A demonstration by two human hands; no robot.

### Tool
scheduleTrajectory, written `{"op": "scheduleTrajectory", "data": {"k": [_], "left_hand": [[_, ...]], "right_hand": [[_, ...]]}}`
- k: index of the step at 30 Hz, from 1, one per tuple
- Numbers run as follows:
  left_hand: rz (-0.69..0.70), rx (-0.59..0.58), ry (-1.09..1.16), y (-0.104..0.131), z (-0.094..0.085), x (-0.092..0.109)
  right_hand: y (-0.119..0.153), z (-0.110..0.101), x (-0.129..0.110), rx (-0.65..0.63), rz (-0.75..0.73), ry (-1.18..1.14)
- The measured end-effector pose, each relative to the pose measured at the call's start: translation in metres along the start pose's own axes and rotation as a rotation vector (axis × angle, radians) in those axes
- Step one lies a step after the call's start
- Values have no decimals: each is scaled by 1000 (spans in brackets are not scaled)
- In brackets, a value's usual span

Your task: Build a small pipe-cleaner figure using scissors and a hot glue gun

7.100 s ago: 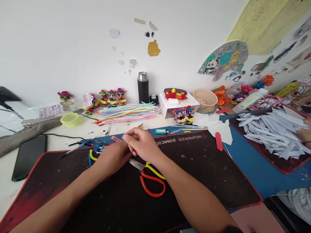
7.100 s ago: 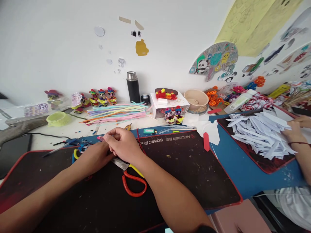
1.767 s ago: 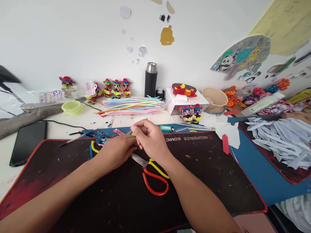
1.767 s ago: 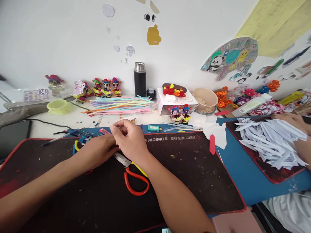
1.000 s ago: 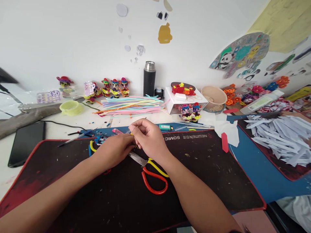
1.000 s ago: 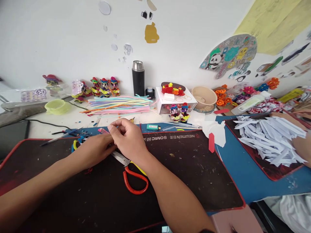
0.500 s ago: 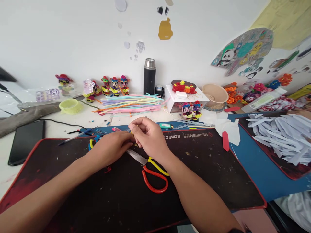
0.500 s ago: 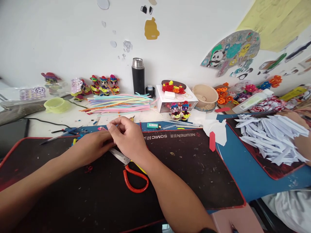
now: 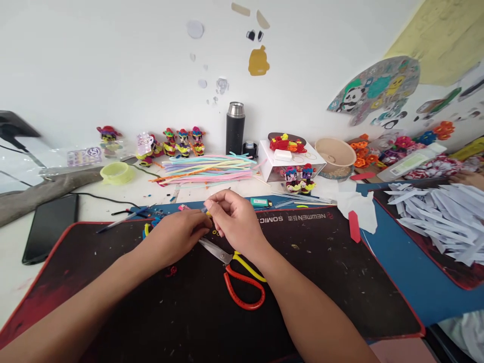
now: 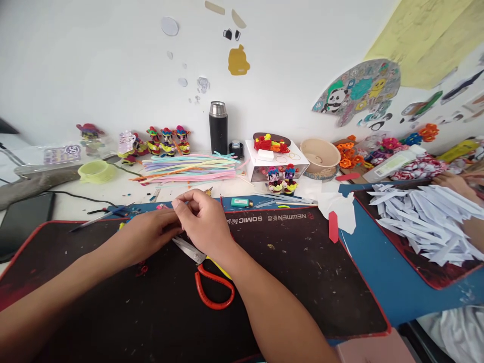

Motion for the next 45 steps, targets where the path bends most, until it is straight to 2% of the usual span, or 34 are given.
{"op": "scheduleTrajectory", "data": {"k": [16,30,38,45], "left_hand": [[99,18,-43,-7,9,8],[107,49,-92,-9,14,6],[43,6,-28,-9,13,4],[10,48,-49,-10,15,5]], "right_hand": [[2,0,-1,-22,-34,31],[4,0,-4,-6,-62,108],[4,0,-2,6,-47,171],[5,1,-2,-2,-41,184]]}}
Point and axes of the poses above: each hand's wrist, its own y-axis away from the middle knuckle, its own z-axis out of the palm, x = y × z, the point moved 3 cm from there along -y, towards the middle knuckle, and after that the axes turned 7 degrees about z, right-handed, at the moved point
